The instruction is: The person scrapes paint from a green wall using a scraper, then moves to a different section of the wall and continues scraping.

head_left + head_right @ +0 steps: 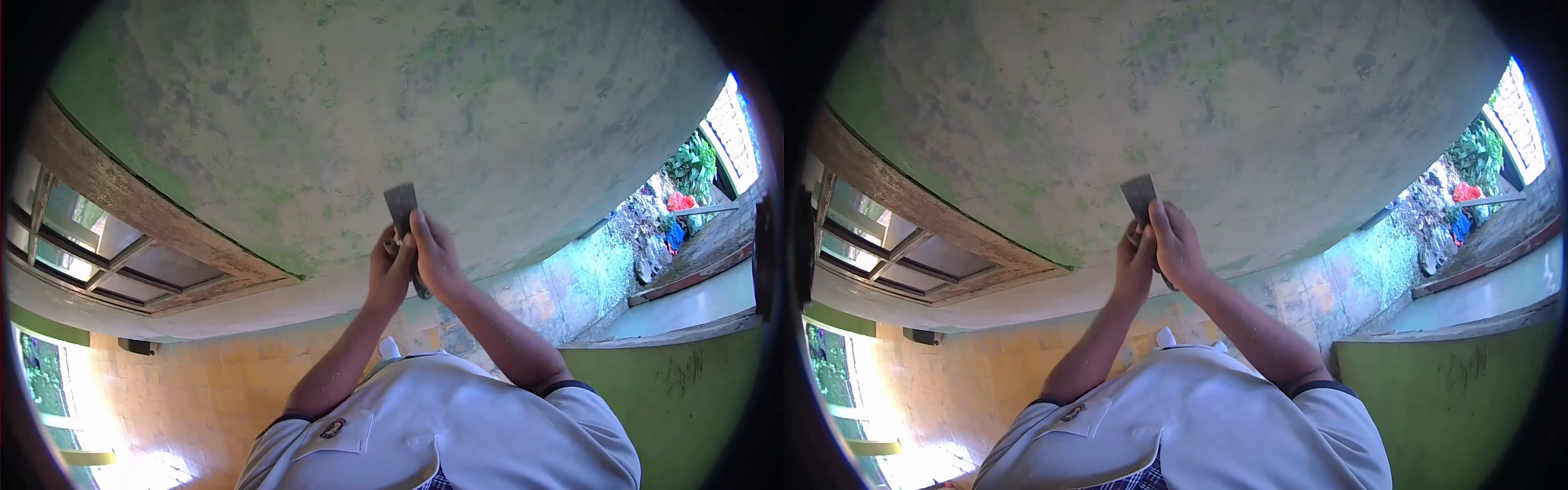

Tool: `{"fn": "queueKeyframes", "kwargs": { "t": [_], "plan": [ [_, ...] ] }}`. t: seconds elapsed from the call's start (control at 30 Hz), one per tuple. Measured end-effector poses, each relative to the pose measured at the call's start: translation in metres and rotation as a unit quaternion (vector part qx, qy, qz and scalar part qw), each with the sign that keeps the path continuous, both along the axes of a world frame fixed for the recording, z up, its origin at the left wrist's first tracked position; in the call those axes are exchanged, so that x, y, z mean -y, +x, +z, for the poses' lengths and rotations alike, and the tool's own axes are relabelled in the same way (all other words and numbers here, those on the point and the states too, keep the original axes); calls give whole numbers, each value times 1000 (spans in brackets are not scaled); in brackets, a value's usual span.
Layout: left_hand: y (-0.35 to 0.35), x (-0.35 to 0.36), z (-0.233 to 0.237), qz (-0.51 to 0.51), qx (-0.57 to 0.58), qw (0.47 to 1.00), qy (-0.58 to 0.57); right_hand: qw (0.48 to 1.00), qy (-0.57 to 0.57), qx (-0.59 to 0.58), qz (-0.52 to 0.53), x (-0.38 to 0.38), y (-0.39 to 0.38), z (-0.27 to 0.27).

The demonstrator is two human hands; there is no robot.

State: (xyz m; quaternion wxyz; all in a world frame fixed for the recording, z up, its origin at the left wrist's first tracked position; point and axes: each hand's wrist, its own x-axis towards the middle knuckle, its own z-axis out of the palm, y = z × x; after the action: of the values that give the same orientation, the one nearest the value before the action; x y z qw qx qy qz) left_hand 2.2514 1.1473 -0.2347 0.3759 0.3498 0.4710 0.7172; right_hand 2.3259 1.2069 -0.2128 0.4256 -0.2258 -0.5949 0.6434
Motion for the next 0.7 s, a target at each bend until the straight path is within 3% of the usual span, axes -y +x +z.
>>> {"fn": "queueKeyframes", "kwargs": {
  "t": [0.07, 0.13, 0.17, 0.3, 0.43, 0.47, 0.53, 0.57, 0.7],
  "plan": [
    [9, 7, -25, 36, -42, 998, -32, 999, 1, 37, -13, 6, 4, -24],
    [15, 11, -41, 45, -38, 997, -56, 988, 83, 110, -68, 10, 8, -39],
    [18, 13, -46, 55, -33, 995, -81, 986, 96, 131, -44, 12, 13, -45],
    [27, 13, -58, 71, 83, 988, -111, 984, 83, 138, -71, 42, 24, -59],
    [27, 14, -64, 107, 41, 982, -152, 968, 107, 180, -142, 51, 32, -62],
    [25, 13, -62, 110, 41, 981, -152, 968, 106, 179, -138, 48, 34, -63],
    [20, 10, -56, 147, -22, 978, -145, 988, -150, 45, 15, 38, 35, -67],
    [25, 8, -36, 144, -10, 981, -130, 989, -130, 73, 25, 38, 33, -69],
    [13, -5, -34, 160, -76, 977, -115, 999, -34, 32, 0, 30, 12, -65]
  ]
}}
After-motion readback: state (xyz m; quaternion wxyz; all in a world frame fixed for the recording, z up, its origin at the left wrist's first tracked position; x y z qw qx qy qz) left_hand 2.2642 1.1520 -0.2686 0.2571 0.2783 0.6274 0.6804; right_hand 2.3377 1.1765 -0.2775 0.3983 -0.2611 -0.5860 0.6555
